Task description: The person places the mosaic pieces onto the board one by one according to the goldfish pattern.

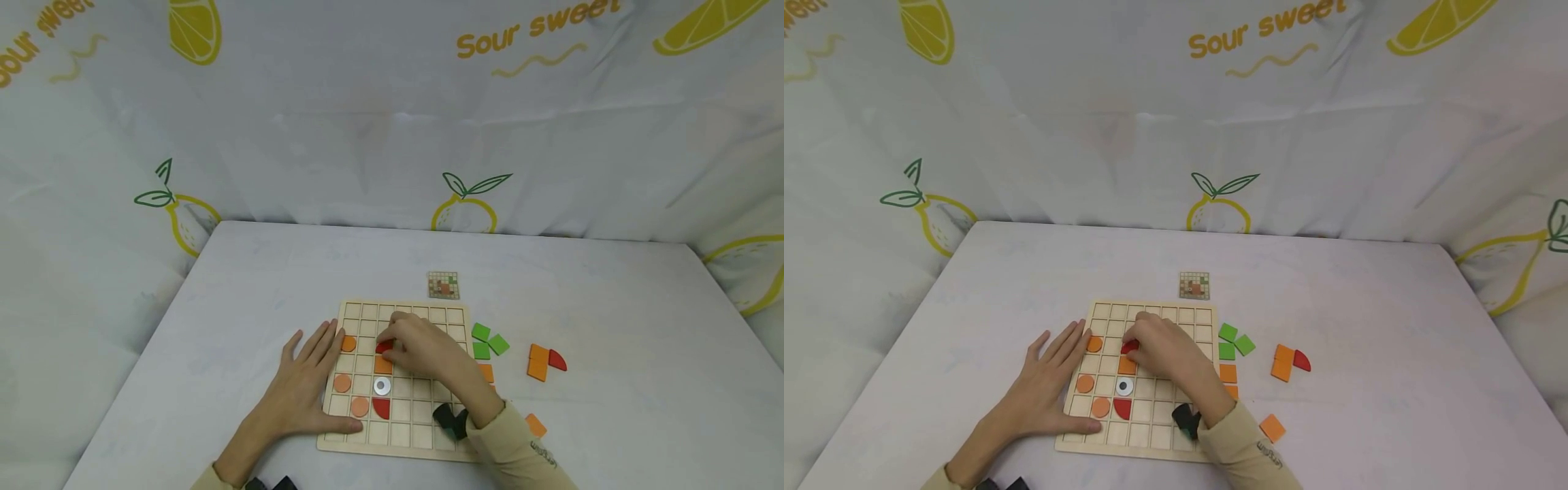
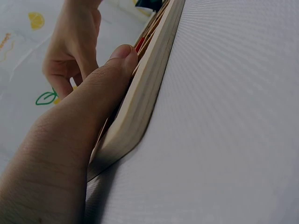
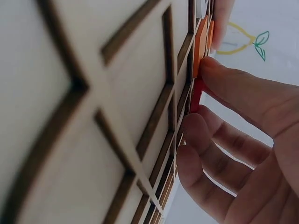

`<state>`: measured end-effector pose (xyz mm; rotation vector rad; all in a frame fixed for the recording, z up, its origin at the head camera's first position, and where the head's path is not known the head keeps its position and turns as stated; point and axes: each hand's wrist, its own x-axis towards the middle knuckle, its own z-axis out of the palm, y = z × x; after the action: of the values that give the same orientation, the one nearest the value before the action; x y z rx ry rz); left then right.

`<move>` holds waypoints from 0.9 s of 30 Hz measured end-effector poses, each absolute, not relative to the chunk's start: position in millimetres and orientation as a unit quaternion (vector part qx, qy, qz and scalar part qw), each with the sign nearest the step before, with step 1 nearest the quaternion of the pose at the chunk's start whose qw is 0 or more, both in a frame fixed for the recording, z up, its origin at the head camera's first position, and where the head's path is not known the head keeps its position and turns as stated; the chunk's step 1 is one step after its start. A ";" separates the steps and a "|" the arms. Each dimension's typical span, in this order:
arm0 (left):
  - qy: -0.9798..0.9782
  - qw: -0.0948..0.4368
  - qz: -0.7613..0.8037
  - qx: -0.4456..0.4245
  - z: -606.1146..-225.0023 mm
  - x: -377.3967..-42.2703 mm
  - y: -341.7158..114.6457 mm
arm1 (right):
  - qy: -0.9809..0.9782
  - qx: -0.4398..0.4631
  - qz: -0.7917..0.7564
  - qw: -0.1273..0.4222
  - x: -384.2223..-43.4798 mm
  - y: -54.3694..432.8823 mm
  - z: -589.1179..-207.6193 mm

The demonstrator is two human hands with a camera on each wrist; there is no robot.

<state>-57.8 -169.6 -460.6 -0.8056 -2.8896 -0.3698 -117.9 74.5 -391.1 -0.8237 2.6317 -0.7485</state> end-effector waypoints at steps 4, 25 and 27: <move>-0.954 0.063 -0.121 -0.266 -460.7 -57.7 -169.5 | 0.914 -0.279 -0.260 0.140 -116.9 76.3 -391.0; -0.955 0.060 -0.123 -0.264 -460.0 -57.2 -169.1 | 0.914 -0.274 -0.278 0.115 -115.5 81.5 -395.6; -0.955 0.061 -0.123 -0.265 -460.4 -57.3 -169.2 | 0.915 -0.271 -0.277 0.113 -114.9 82.2 -395.0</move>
<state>-57.3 -169.2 -460.4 -0.8007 -2.8883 -0.3735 -114.9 82.2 -395.0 -0.7937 2.6845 -0.8118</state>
